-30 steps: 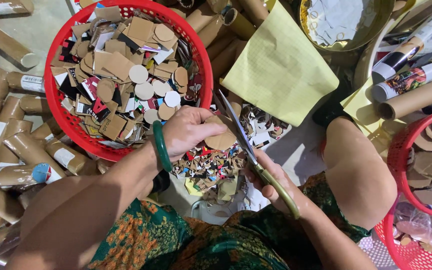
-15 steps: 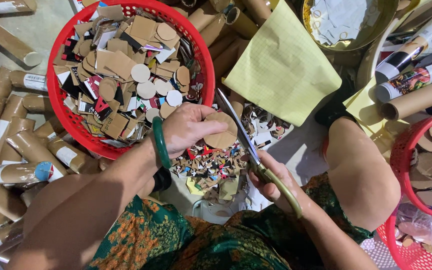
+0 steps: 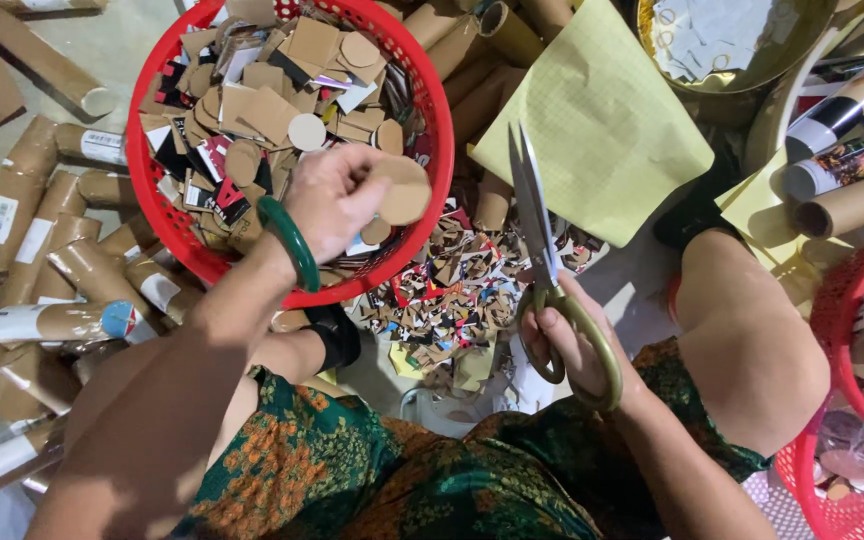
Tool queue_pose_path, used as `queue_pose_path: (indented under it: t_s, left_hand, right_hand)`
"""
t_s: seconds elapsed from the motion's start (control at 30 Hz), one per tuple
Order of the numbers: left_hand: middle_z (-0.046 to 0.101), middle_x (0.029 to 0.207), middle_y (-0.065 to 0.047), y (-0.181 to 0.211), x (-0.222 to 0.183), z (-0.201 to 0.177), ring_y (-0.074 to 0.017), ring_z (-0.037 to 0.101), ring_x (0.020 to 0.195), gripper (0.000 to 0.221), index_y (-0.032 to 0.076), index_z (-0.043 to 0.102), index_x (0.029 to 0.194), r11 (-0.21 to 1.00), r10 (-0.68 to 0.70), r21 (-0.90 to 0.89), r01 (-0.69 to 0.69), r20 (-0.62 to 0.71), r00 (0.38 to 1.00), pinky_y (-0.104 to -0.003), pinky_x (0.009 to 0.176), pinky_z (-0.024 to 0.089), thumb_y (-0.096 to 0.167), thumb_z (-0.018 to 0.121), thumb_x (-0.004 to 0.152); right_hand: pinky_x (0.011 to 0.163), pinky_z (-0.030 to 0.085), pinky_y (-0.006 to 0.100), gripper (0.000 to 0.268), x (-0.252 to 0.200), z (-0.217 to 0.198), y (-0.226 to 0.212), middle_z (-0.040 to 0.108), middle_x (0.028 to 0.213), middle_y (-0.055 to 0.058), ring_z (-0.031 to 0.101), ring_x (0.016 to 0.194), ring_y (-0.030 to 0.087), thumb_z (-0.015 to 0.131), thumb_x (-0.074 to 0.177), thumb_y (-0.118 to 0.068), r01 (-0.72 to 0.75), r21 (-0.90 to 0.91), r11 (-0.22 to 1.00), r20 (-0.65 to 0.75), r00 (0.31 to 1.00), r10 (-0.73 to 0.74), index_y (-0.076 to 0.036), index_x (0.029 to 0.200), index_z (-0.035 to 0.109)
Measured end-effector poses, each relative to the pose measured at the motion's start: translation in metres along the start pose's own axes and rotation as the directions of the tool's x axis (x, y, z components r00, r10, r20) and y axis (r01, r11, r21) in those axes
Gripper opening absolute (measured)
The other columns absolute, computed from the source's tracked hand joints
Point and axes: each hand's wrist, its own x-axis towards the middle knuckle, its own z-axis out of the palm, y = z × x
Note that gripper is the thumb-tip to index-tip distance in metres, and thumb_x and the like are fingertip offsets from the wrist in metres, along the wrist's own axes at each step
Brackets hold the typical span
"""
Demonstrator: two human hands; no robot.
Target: Cut small cardboard shapes with scissors and organize them into baskets.
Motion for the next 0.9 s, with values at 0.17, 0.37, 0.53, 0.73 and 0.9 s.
queue_pose_path:
  t_s: [0.17,0.37,0.53,0.73,0.9]
  left_hand:
    - [0.065,0.108,-0.01,0.0,-0.01,-0.021,-0.021,0.065,0.091,0.031,0.007,0.071,0.119,0.921,0.228,0.359,-0.151,-0.184,0.956,-0.031,0.073,0.057,0.012,0.073,0.089]
    - [0.056,0.12,-0.012,-0.011,-0.011,-0.002,-0.0235,0.062,0.108,0.03,0.009,0.07,0.119,0.918,0.327,0.274,-0.287,-0.113,0.938,-0.031,0.079,0.061,0.014,0.075,0.09]
    - [0.061,0.118,-0.012,0.016,-0.012,0.027,-0.0266,0.062,0.101,0.03,0.008,0.07,0.116,0.848,0.444,0.329,-0.416,-0.01,0.896,-0.037,0.089,0.056,0.015,0.077,0.088]
    - [0.062,0.112,-0.016,0.007,0.0,0.089,-0.0338,0.061,0.11,0.03,0.007,0.072,0.108,0.756,0.547,0.354,-0.551,0.123,0.828,-0.043,0.099,0.05,0.019,0.082,0.082]
    - [0.065,0.116,-0.017,-0.021,0.011,0.145,-0.034,0.064,0.113,0.036,0.006,0.069,0.116,0.84,0.33,0.281,-0.463,0.413,0.849,-0.039,0.099,0.052,0.02,0.076,0.084]
  right_hand:
    - [0.055,0.05,0.028,0.038,0.012,0.006,-0.006,0.061,0.079,0.004,0.059,0.064,0.011,0.05,0.106,-0.035,0.026,-0.113,0.993,-0.022,0.999,-0.029,-0.002,0.125,0.05]
    - [0.058,0.058,0.036,0.038,0.044,0.019,0.025,0.071,0.075,0.011,0.069,0.061,0.021,0.04,0.104,-0.043,-0.318,-0.703,0.636,-0.156,0.942,0.299,-0.01,0.12,0.053]
    - [0.063,0.057,0.04,0.06,0.075,0.021,0.119,0.072,0.08,0.016,0.071,0.07,0.024,0.026,0.11,-0.062,-0.501,-0.69,0.523,-0.204,0.827,0.524,-0.01,0.114,0.054]
    - [0.087,0.05,0.046,0.069,0.082,0.022,0.168,0.071,0.101,0.022,0.069,0.096,0.036,0.054,0.097,-0.063,-0.522,-0.654,0.547,-0.323,0.847,0.422,-0.01,0.139,0.042]
    - [0.087,0.058,0.04,0.036,0.066,0.001,0.124,0.076,0.112,0.019,0.075,0.101,0.032,0.06,0.095,-0.021,-0.057,-0.51,0.858,-0.337,0.931,-0.138,-0.01,0.129,0.062]
